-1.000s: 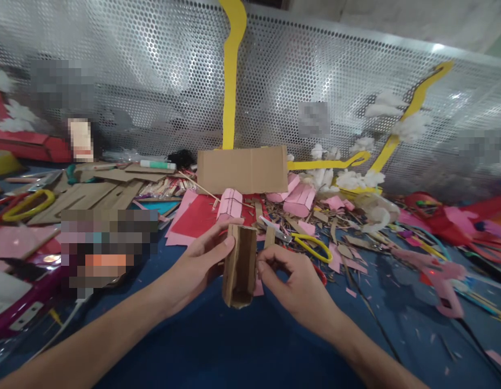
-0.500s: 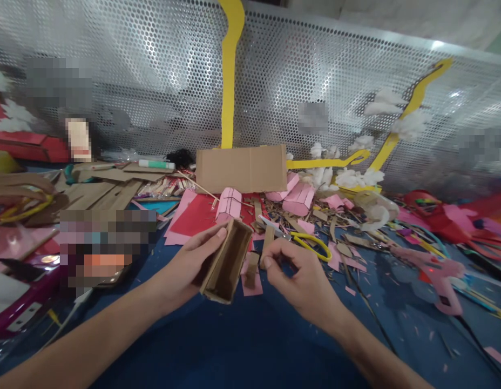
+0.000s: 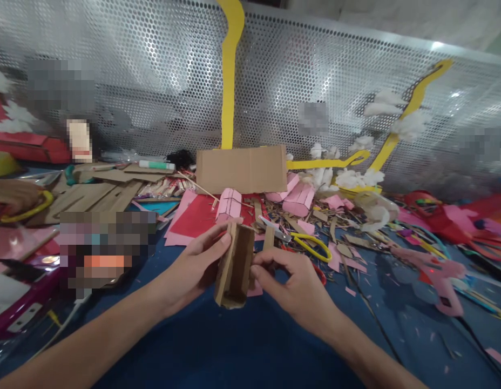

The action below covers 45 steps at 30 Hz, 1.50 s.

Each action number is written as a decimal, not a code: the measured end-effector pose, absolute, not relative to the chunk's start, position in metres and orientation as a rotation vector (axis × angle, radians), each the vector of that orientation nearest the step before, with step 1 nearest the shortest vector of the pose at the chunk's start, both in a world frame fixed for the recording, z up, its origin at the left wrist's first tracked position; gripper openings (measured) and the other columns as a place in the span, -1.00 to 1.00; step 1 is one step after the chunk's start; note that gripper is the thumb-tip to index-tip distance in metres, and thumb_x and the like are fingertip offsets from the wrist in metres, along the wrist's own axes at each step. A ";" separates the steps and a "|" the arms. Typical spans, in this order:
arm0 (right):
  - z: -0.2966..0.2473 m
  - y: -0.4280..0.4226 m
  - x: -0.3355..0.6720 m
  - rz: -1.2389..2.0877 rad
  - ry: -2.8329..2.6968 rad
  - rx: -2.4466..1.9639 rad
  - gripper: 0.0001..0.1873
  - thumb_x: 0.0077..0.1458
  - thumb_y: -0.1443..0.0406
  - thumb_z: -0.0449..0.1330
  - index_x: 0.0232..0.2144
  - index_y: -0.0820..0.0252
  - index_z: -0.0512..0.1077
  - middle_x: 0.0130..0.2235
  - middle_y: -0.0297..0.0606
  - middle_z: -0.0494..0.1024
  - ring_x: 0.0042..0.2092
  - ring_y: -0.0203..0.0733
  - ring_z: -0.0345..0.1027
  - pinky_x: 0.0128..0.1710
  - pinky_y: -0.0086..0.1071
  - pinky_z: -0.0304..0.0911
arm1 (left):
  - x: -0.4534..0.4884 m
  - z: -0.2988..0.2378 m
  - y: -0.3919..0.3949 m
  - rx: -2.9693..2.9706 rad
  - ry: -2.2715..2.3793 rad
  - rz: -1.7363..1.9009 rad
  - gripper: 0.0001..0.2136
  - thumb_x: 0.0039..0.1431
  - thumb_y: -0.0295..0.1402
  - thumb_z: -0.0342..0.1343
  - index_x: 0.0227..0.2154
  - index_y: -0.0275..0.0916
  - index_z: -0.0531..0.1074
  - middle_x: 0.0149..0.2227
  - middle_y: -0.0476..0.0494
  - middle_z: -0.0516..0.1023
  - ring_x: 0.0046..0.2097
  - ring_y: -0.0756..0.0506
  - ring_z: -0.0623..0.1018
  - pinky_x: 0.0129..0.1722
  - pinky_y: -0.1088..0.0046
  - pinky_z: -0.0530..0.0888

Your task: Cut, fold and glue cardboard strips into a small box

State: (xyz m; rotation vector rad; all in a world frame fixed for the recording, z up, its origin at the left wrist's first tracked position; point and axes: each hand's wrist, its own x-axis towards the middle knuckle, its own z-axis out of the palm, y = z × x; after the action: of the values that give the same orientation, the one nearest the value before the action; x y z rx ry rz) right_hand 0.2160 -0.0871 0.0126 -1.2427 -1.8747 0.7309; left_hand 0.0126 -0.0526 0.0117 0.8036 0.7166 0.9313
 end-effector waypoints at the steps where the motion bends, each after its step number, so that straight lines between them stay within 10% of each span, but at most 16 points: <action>1: 0.012 -0.087 0.216 0.734 -1.873 -1.249 -0.86 0.20 0.37 0.18 -0.38 0.18 0.52 -0.46 -0.38 0.52 -0.41 -0.28 0.33 -0.35 -0.43 0.24 | 0.012 0.010 -0.052 0.816 0.708 0.930 -0.63 0.27 -0.21 0.29 0.11 -0.06 0.49 -0.04 -0.17 0.67 -0.15 -0.13 0.66 -0.15 0.37 0.58; 27: 0.019 -0.090 0.217 0.717 -1.871 -1.073 -0.83 0.05 0.48 0.09 -0.47 0.14 0.38 -0.49 -0.41 0.47 -0.44 -0.31 0.27 -0.41 -0.44 0.15 | 0.012 0.024 -0.055 0.737 0.790 0.733 -0.71 0.21 -0.12 0.31 -0.19 -0.27 0.64 -0.27 -0.21 0.70 -0.28 -0.12 0.63 -0.27 0.46 0.51; 45: 0.009 -0.087 0.223 0.450 -1.921 -1.270 -0.64 0.15 0.41 0.05 -0.59 0.11 -0.01 -0.57 -0.48 0.03 -0.51 -0.33 -0.08 -0.49 -0.36 -0.12 | 0.006 0.027 -0.049 0.632 0.652 0.855 -0.68 0.29 -0.17 0.15 -0.06 -0.27 0.62 -0.27 -0.23 0.69 -0.25 -0.17 0.63 -0.22 0.40 0.54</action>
State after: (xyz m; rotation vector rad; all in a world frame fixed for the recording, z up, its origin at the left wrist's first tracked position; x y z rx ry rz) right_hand 0.2225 -0.0871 0.0088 -1.2698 -1.9215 0.4504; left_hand 0.0060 -0.0493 0.0269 0.6322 0.6516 0.8553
